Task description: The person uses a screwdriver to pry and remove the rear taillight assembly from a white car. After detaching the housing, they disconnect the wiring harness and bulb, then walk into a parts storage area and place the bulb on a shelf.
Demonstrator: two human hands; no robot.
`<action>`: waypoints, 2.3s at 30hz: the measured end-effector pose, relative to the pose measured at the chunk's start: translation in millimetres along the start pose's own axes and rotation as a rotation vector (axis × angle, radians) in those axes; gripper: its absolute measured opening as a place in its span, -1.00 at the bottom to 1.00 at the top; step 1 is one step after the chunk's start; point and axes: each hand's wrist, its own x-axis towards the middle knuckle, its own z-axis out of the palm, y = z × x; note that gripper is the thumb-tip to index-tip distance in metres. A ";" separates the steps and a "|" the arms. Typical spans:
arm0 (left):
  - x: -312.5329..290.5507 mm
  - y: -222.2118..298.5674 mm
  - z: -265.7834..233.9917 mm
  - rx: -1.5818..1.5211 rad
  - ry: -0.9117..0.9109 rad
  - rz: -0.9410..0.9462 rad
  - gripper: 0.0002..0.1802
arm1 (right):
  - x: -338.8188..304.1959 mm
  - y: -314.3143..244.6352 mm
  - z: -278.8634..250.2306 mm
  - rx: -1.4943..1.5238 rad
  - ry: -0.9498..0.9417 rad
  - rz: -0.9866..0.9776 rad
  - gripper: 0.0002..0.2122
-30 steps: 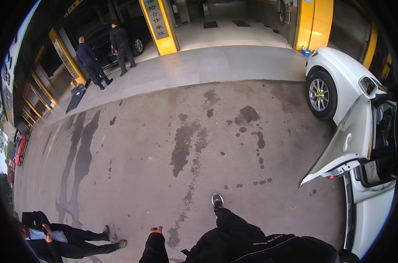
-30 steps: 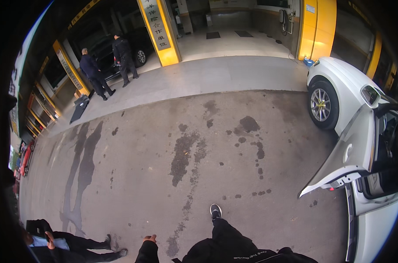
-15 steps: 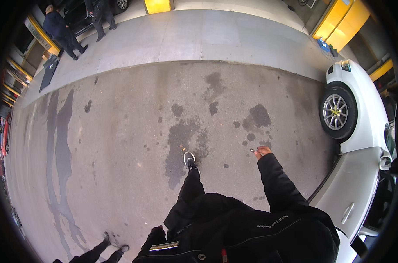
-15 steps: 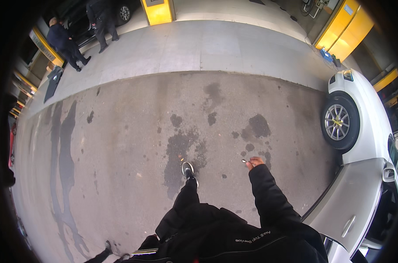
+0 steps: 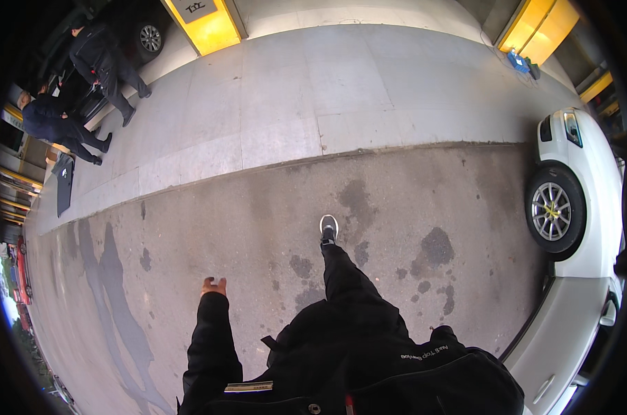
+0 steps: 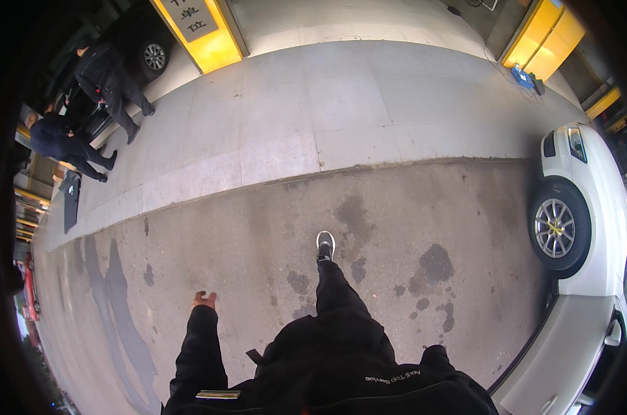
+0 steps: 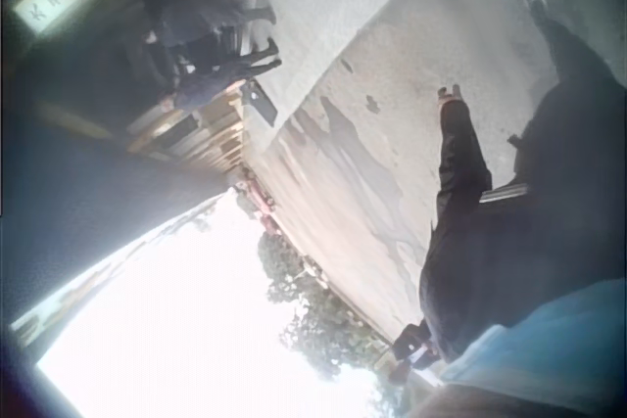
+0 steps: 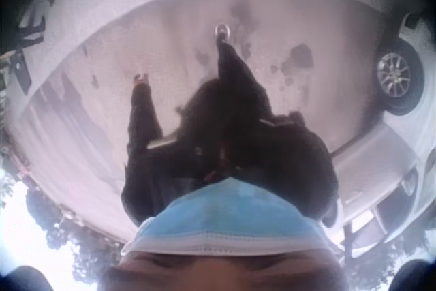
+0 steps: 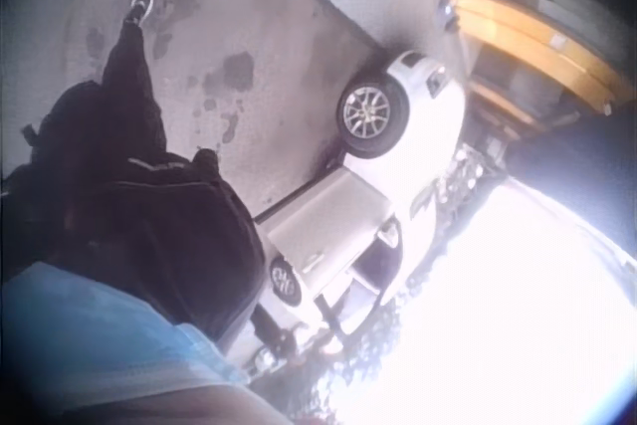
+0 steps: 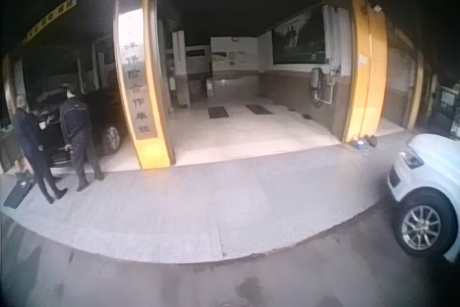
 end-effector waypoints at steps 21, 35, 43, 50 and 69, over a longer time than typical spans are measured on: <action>636.8 706.1 -78.0 0.188 -0.377 -0.144 -0.38 | 317.7 -657.6 -929.7 -0.281 0.343 -0.291 -0.72; 1002.3 1232.5 -192.7 0.361 -0.546 -0.145 -0.35 | 604.7 -888.6 -1318.2 -0.393 0.352 -0.512 -0.69; 1187.4 1481.4 -175.0 0.202 -0.604 -0.149 -0.45 | 852.0 -1287.6 -1979.3 0.037 0.789 -0.390 -0.52; 1450.9 1742.5 -220.1 0.187 -0.495 0.019 -0.50 | 838.7 -1376.6 -2071.6 -0.456 0.674 -0.564 -0.69; 1972.8 2223.5 -350.0 0.118 -0.610 -0.222 -0.57 | 1214.6 -1857.9 -2735.9 -0.388 0.569 -0.512 -0.71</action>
